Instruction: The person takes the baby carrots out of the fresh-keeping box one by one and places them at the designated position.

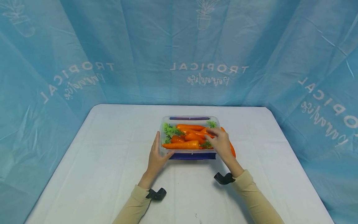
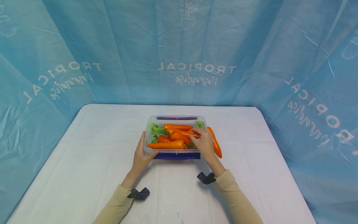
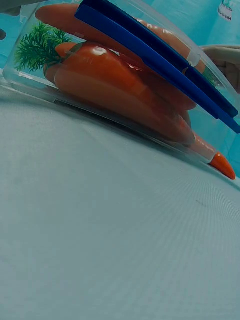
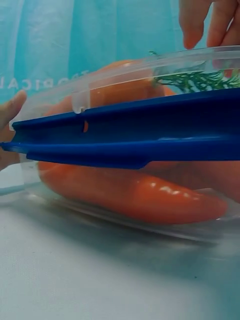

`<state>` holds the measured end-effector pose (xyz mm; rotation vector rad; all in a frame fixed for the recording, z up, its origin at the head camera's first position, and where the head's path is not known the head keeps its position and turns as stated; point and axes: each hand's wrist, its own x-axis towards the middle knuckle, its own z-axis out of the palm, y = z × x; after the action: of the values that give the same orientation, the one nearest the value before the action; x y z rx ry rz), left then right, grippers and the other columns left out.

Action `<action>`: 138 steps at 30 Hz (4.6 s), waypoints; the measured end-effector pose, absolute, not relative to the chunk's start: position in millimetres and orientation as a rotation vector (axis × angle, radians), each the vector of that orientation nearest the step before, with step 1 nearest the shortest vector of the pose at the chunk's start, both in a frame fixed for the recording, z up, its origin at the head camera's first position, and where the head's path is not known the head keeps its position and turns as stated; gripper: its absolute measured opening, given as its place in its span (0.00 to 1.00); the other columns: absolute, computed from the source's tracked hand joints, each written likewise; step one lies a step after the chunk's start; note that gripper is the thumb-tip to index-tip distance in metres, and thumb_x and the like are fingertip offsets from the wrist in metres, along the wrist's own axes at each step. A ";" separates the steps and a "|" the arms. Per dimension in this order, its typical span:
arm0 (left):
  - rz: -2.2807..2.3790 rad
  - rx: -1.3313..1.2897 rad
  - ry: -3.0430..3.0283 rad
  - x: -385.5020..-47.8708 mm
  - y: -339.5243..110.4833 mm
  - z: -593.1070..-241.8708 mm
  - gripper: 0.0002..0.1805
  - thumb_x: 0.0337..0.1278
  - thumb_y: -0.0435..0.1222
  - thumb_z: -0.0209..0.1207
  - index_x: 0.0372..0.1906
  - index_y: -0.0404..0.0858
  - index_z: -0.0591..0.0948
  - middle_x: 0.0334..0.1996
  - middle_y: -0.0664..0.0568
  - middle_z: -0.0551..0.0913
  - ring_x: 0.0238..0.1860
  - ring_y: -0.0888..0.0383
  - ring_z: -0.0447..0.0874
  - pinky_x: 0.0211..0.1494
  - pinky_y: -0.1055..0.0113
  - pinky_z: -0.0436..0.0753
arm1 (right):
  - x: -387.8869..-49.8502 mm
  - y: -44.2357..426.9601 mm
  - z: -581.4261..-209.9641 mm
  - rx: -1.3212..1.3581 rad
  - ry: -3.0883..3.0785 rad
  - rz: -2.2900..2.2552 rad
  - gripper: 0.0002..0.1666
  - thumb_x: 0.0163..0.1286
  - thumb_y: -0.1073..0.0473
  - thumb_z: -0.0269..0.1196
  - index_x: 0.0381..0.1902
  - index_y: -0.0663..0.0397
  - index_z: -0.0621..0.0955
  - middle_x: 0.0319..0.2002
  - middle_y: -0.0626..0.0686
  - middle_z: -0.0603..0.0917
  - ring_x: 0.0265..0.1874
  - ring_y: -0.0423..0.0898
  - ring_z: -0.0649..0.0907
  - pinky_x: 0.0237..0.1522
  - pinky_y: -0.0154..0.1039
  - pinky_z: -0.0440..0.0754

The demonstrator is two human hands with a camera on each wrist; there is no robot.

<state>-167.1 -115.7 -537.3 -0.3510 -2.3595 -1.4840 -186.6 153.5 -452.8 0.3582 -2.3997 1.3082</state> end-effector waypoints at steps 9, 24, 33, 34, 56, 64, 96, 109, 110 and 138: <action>-1.480 -0.354 -2.353 -166.8 -115.9 -537.7 0.56 0.50 0.53 0.66 0.77 0.44 0.46 0.76 0.42 0.51 0.75 0.44 0.51 0.74 0.42 0.57 | -187.6 142.0 -456.8 0.495 -2.432 1.250 0.14 0.56 0.66 0.70 0.40 0.68 0.85 0.38 0.62 0.88 0.38 0.56 0.86 0.57 0.58 0.76; -1.458 -0.354 -2.354 -167.3 -115.9 -538.8 0.56 0.50 0.57 0.64 0.77 0.45 0.45 0.76 0.46 0.50 0.75 0.45 0.52 0.74 0.43 0.57 | -185.2 136.1 -458.8 0.516 -2.557 1.180 0.12 0.57 0.60 0.70 0.38 0.60 0.86 0.36 0.56 0.89 0.34 0.48 0.86 0.39 0.42 0.86; -1.458 -0.362 -2.345 -167.7 -116.0 -539.0 0.56 0.50 0.59 0.63 0.77 0.43 0.46 0.76 0.45 0.50 0.75 0.44 0.52 0.74 0.42 0.57 | -184.3 135.7 -461.0 0.574 -2.583 1.193 0.11 0.58 0.59 0.70 0.37 0.59 0.86 0.35 0.56 0.88 0.32 0.46 0.85 0.38 0.40 0.86; -1.460 -0.362 -2.346 -167.8 -116.1 -539.3 0.56 0.50 0.59 0.63 0.77 0.43 0.46 0.76 0.45 0.50 0.75 0.44 0.52 0.74 0.43 0.57 | -184.3 135.8 -461.7 0.587 -2.587 1.193 0.11 0.58 0.59 0.70 0.37 0.59 0.86 0.35 0.55 0.88 0.32 0.46 0.85 0.38 0.39 0.86; -1.437 -0.359 -2.353 -166.7 -115.8 -537.6 0.57 0.49 0.58 0.64 0.76 0.42 0.46 0.76 0.44 0.51 0.75 0.45 0.53 0.74 0.44 0.58 | -187.9 138.6 -460.4 0.673 -2.737 1.303 0.19 0.53 0.53 0.74 0.39 0.56 0.85 0.36 0.52 0.86 0.33 0.41 0.82 0.39 0.30 0.83; -1.462 -0.345 -2.363 -167.2 -115.9 -537.7 0.57 0.49 0.56 0.65 0.76 0.43 0.46 0.76 0.45 0.50 0.75 0.45 0.52 0.74 0.44 0.57 | -184.2 139.5 -458.8 0.595 -2.736 1.284 0.25 0.50 0.52 0.75 0.46 0.57 0.85 0.41 0.53 0.88 0.34 0.42 0.82 0.39 0.33 0.83; -1.473 -0.342 -2.361 -167.3 -115.7 -537.6 0.57 0.48 0.55 0.66 0.76 0.43 0.46 0.76 0.46 0.50 0.75 0.45 0.52 0.74 0.43 0.56 | -177.8 148.4 -449.2 0.505 -2.325 1.472 0.18 0.49 0.62 0.75 0.40 0.58 0.86 0.39 0.58 0.88 0.35 0.47 0.85 0.70 0.64 0.56; -1.437 -0.360 -2.351 -167.8 -115.2 -537.9 0.57 0.49 0.60 0.63 0.76 0.41 0.47 0.76 0.43 0.51 0.74 0.43 0.53 0.73 0.43 0.57 | -158.4 151.5 -409.3 0.365 -2.243 1.479 0.19 0.51 0.70 0.72 0.41 0.73 0.83 0.39 0.66 0.85 0.37 0.57 0.83 0.42 0.36 0.85; -1.439 -0.361 -2.349 -167.7 -115.2 -537.7 0.57 0.49 0.60 0.63 0.76 0.40 0.47 0.76 0.43 0.51 0.74 0.43 0.53 0.73 0.42 0.57 | -158.8 153.0 -409.5 0.359 -2.234 1.471 0.19 0.51 0.70 0.72 0.41 0.73 0.83 0.39 0.66 0.85 0.37 0.58 0.83 0.42 0.35 0.85; -1.478 -0.337 -2.364 -166.7 -115.4 -535.2 0.57 0.49 0.57 0.64 0.76 0.42 0.46 0.76 0.45 0.49 0.75 0.43 0.51 0.74 0.41 0.56 | -159.2 202.4 -415.2 0.054 -2.086 1.435 0.19 0.53 0.70 0.71 0.43 0.75 0.82 0.41 0.69 0.83 0.39 0.42 0.83 0.44 0.28 0.84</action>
<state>-166.7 -115.4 -535.2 -0.3374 -2.3643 -1.4782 -159.2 202.4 -415.2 0.0542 -2.0862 1.4352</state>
